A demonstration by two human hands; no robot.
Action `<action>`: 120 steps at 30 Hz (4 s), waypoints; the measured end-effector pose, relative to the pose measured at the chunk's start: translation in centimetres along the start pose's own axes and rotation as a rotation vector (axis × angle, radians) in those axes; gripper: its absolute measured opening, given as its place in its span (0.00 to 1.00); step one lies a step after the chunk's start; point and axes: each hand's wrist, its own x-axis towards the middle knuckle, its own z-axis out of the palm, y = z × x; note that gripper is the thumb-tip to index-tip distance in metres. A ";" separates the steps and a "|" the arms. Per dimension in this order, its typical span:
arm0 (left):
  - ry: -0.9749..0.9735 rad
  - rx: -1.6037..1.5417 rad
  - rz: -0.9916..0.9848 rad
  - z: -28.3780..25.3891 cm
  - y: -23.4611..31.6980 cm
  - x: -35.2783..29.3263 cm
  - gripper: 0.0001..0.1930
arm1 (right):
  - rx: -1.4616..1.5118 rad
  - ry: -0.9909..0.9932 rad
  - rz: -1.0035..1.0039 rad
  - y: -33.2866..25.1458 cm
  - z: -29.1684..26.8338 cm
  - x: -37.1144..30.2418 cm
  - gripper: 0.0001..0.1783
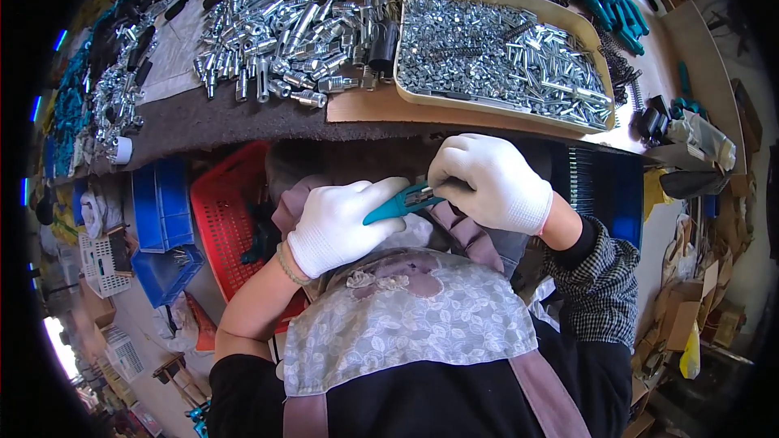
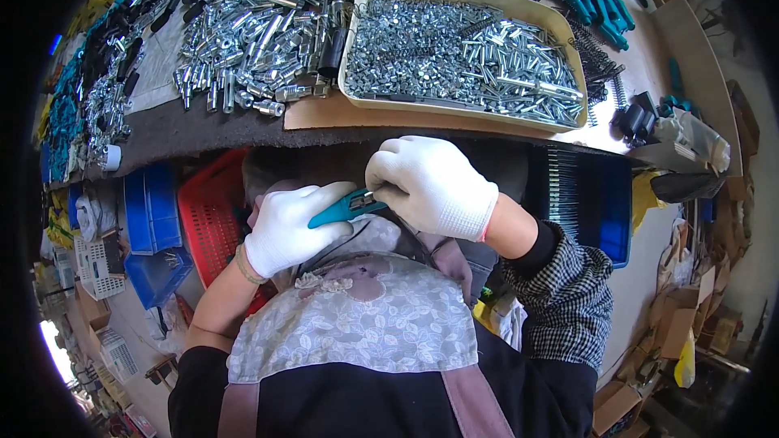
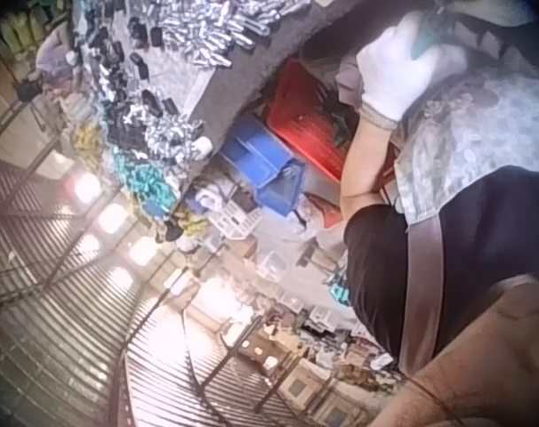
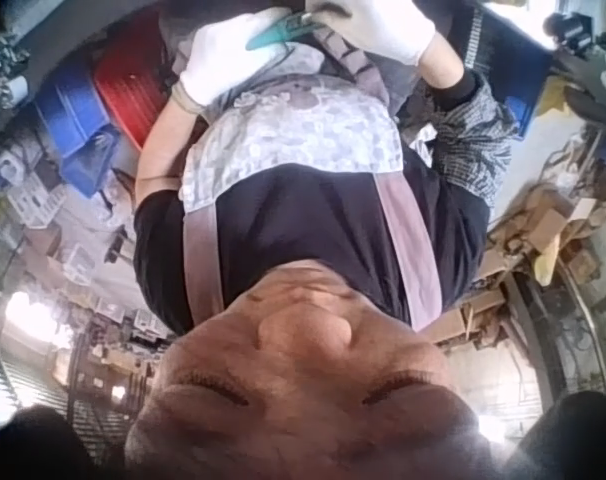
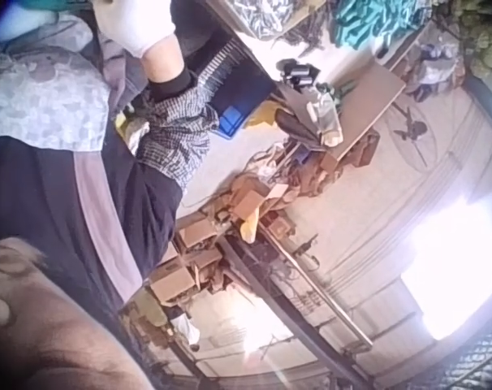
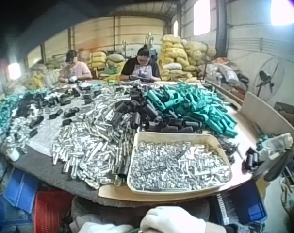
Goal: Assembling small metal and plastic hardware components at a workbench.
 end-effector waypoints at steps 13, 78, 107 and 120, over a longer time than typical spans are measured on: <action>0.149 -0.002 0.097 0.3 -0.4 -0.7 0.25 | -0.094 -0.065 -0.075 -2.4 -0.8 1.5 0.03; 0.157 -0.019 0.105 -0.4 -0.2 -0.9 0.24 | -0.276 0.414 0.286 5.9 -5.2 4.7 0.09; 0.034 -0.180 -0.093 -1.3 1.2 0.6 0.39 | -0.423 0.094 -0.283 -0.4 2.8 0.7 0.20; -0.057 -0.359 -0.250 -0.6 1.4 -0.2 0.38 | -0.471 0.092 -0.482 0.3 2.4 1.0 0.20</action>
